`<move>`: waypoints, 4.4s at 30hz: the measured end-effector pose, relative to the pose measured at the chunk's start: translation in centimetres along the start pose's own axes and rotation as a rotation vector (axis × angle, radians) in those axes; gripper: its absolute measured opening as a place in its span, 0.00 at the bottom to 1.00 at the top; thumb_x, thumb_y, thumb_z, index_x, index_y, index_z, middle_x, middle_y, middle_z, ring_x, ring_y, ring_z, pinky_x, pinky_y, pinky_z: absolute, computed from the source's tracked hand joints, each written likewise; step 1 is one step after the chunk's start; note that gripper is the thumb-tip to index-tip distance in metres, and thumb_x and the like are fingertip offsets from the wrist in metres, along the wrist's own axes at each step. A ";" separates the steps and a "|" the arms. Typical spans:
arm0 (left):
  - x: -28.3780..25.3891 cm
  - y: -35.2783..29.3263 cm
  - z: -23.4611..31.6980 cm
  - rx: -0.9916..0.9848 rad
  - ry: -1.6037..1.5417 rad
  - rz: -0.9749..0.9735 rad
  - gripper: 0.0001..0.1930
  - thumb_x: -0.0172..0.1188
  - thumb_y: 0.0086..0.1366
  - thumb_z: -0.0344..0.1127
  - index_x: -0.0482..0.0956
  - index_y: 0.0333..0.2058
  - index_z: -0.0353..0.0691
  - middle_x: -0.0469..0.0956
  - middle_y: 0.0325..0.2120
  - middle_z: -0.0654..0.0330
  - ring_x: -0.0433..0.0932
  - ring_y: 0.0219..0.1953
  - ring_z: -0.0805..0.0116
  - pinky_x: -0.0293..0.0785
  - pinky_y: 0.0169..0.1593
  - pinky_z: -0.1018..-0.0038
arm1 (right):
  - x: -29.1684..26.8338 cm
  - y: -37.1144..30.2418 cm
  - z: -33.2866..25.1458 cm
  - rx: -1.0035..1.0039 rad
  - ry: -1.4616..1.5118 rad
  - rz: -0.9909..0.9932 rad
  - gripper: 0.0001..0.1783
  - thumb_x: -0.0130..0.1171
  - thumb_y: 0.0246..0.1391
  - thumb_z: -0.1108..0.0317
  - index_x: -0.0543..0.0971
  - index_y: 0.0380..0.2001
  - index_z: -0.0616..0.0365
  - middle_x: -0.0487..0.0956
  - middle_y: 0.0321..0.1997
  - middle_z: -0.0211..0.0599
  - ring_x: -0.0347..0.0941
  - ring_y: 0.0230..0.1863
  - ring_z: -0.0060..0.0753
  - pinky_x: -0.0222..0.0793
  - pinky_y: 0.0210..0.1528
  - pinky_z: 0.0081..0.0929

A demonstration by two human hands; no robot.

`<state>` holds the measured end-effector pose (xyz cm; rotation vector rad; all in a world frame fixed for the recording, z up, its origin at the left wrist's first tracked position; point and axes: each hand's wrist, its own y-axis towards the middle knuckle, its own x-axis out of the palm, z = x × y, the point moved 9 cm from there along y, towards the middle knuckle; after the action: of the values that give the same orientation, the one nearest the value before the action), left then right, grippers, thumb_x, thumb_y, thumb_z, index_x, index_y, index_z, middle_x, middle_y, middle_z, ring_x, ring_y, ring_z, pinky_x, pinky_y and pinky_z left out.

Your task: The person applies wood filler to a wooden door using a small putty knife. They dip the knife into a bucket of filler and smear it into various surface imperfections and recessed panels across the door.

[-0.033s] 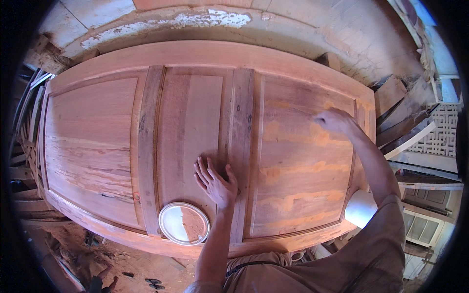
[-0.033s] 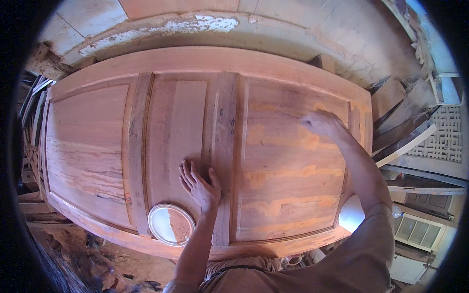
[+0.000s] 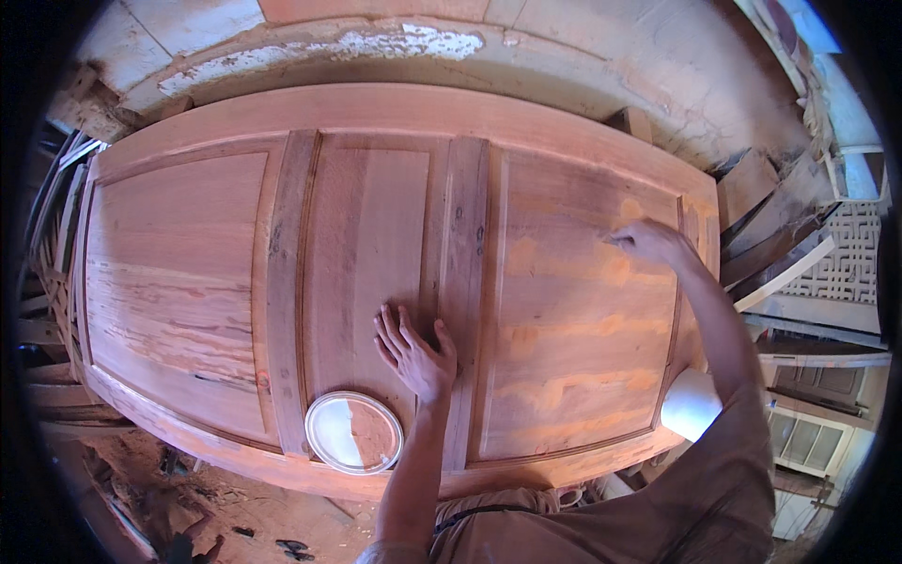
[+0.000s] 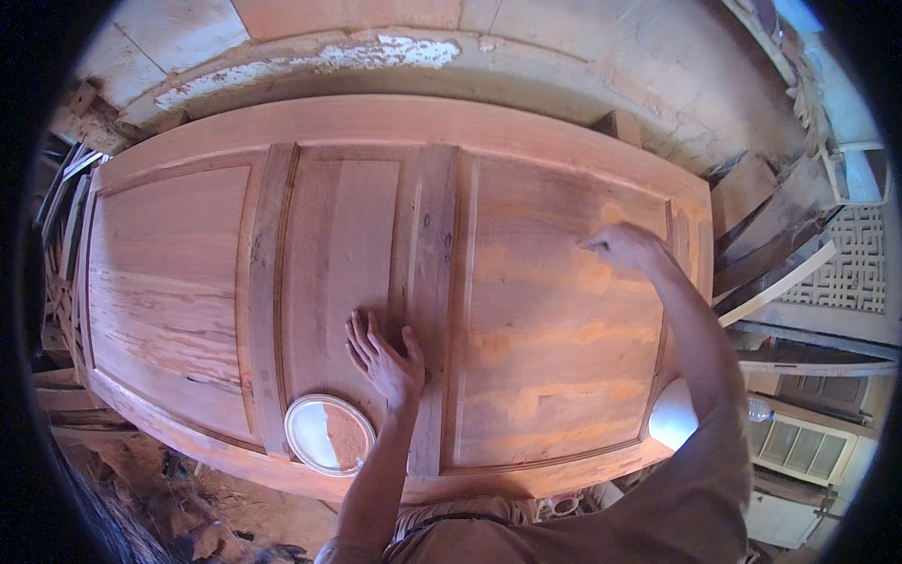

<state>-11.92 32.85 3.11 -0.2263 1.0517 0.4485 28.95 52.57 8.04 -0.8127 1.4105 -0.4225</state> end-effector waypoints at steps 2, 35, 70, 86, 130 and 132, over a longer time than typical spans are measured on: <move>-0.5 0.2 -0.4 -0.012 0.010 0.008 0.32 0.55 0.68 0.50 0.65 0.64 0.35 0.59 0.69 0.45 0.52 0.74 0.46 0.44 0.73 0.49 | 0.8 -3.5 1.0 0.030 0.427 0.201 0.22 0.52 0.69 0.56 0.74 0.63 0.44 0.82 0.37 0.39 0.78 0.33 0.32 0.75 0.35 0.32; -13.4 -30.3 -8.2 0.333 -0.554 -1.146 0.18 0.53 0.73 0.38 0.76 0.55 0.33 0.78 0.52 0.47 0.73 0.59 0.54 0.66 0.63 0.63 | 46.5 -42.3 -19.9 0.169 2.698 0.907 0.31 0.41 0.72 0.44 0.63 0.68 0.52 0.63 0.23 0.22 0.54 0.11 0.15 0.54 0.15 0.18; -8.2 -47.6 -26.2 -0.493 -0.373 -0.626 0.21 0.49 0.76 0.47 0.74 0.57 0.38 0.80 0.48 0.56 0.80 0.49 0.64 0.73 0.53 0.68 | 34.1 -25.7 6.3 0.412 0.599 1.000 0.29 0.51 0.65 0.59 0.66 0.69 0.44 0.80 0.32 0.58 0.79 0.28 0.58 0.76 0.32 0.50; -4.1 -51.9 -17.7 -0.518 -0.338 -0.684 0.21 0.52 0.75 0.45 0.73 0.58 0.36 0.79 0.48 0.54 0.78 0.49 0.65 0.73 0.53 0.69 | 33.7 -27.6 7.0 0.465 0.580 0.728 0.29 0.50 0.66 0.60 0.64 0.70 0.46 0.80 0.33 0.58 0.81 0.32 0.58 0.78 0.34 0.51; 4.7 -69.0 -35.1 -1.086 -0.806 -0.369 0.23 0.55 0.71 0.54 0.73 0.56 0.44 0.81 0.46 0.58 0.82 0.42 0.63 0.75 0.39 0.68 | 24.8 -39.4 5.6 -0.011 1.479 0.270 0.22 0.50 0.69 0.45 0.73 0.52 0.51 0.63 0.18 0.22 0.59 0.11 0.16 0.55 0.12 0.18; 2.2 -67.6 -37.0 -1.004 -0.812 -0.331 0.23 0.56 0.71 0.53 0.73 0.54 0.41 0.81 0.43 0.58 0.82 0.40 0.64 0.74 0.36 0.71 | 28.4 -41.0 2.9 0.015 1.791 0.234 0.20 0.49 0.69 0.44 0.73 0.38 0.50 0.65 0.18 0.21 0.58 0.11 0.15 0.52 0.11 0.16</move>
<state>-8.98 -41.01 -18.86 -0.9967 -0.0828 0.6583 44.14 5.95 17.37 -0.0296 3.0606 -1.0808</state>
